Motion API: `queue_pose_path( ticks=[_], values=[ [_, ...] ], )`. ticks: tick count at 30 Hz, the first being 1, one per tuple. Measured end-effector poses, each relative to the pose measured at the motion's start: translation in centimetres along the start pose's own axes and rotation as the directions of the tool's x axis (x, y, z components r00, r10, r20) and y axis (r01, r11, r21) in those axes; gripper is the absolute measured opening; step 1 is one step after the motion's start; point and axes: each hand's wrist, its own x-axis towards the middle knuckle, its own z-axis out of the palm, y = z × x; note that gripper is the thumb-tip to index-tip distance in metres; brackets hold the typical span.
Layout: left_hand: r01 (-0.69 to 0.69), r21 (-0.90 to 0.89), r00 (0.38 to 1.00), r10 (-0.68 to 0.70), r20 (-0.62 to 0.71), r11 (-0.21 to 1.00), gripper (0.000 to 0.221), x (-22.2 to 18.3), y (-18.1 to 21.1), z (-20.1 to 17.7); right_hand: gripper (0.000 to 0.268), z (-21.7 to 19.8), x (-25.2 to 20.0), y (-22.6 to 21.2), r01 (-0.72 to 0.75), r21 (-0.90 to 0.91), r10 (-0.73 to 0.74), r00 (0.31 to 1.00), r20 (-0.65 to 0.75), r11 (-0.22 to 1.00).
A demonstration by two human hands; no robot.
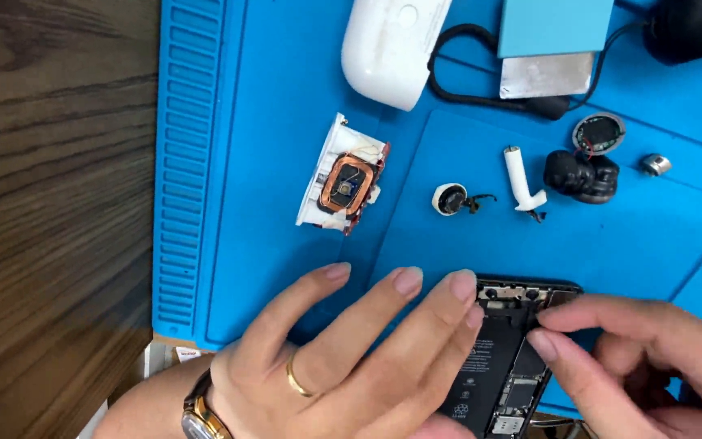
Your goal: Removing a smartphone battery by carefully pulling out the adhesive pull-tabs using tweezers.
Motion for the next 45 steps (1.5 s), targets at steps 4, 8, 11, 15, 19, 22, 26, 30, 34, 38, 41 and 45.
queue_pose_path(
  ticks=[4,8,11,15,19,22,26,30,34,38,41,45],
  values=[
    [-0.019,0.023,0.999,0.02,-0.044,1.0,0.062,-0.3,0.1,-0.2,0.017,-0.9,0.4,0.8,0.099,0.032,-0.1,0.993,0.065,0.995],
    [-0.041,0.035,0.996,0.044,-0.083,0.999,0.063,-0.7,0.2,-0.3,0.023,-1.6,-0.2,1.3,0.029,0.007,-0.03,0.998,0.049,1.0],
    [-0.058,0.063,0.994,0.064,-0.09,0.996,0.064,-1.0,0.3,-0.3,0.021,-1.7,-1.1,2.9,-0.022,-0.014,0.022,1.0,0.009,1.0],
    [-0.061,0.092,0.994,0.069,-0.083,0.994,0.066,-1.2,0.7,-0.5,0.018,-1.4,-2.5,2.4,0.207,-0.112,-0.207,0.978,0.01,0.972],
    [-0.071,0.105,0.992,0.082,-0.098,0.992,0.066,-1.5,0.9,-0.5,0.025,-1.3,-2.3,1.7,0.349,-0.118,-0.343,0.937,0.068,0.93],
    [-0.068,0.118,0.99,0.082,-0.119,0.991,0.066,-1.7,1.0,-0.5,0.032,-1.0,-2.6,1.8,0.421,-0.083,-0.421,0.907,0.009,0.903],
    [-0.061,0.123,0.989,0.077,-0.129,0.991,0.067,-2.0,1.0,-0.5,0.026,-0.8,-2.8,1.2,0.416,-0.083,-0.416,0.909,0.017,0.906],
    [-0.062,0.126,0.988,0.079,-0.132,0.99,0.067,-1.9,1.0,-0.4,0.023,-0.8,-2.6,1.0,0.451,-0.118,-0.453,0.891,0.012,0.885],
    [-0.06,0.125,0.991,0.074,-0.114,0.99,0.067,-1.8,1.0,-0.4,0.026,-0.7,-2.4,1.3,0.47,-0.135,-0.471,0.882,0.031,0.872],
    [-0.05,0.12,0.99,0.065,-0.124,0.991,0.066,-1.8,0.9,-0.5,0.021,-0.4,-2.5,1.1,0.443,-0.127,-0.447,0.895,0.002,0.887],
    [-0.048,0.117,0.989,0.063,-0.131,0.992,0.066,-1.7,0.8,-0.4,0.017,-0.1,-2.8,0.8,0.331,-0.076,-0.334,0.942,-0.025,0.94],
    [-0.045,0.107,0.989,0.059,-0.135,0.993,0.066,-2.0,0.6,-0.3,0.023,0.2,-2.6,1.0,0.12,-0.031,-0.12,0.993,0.005,0.992]
  ],
)
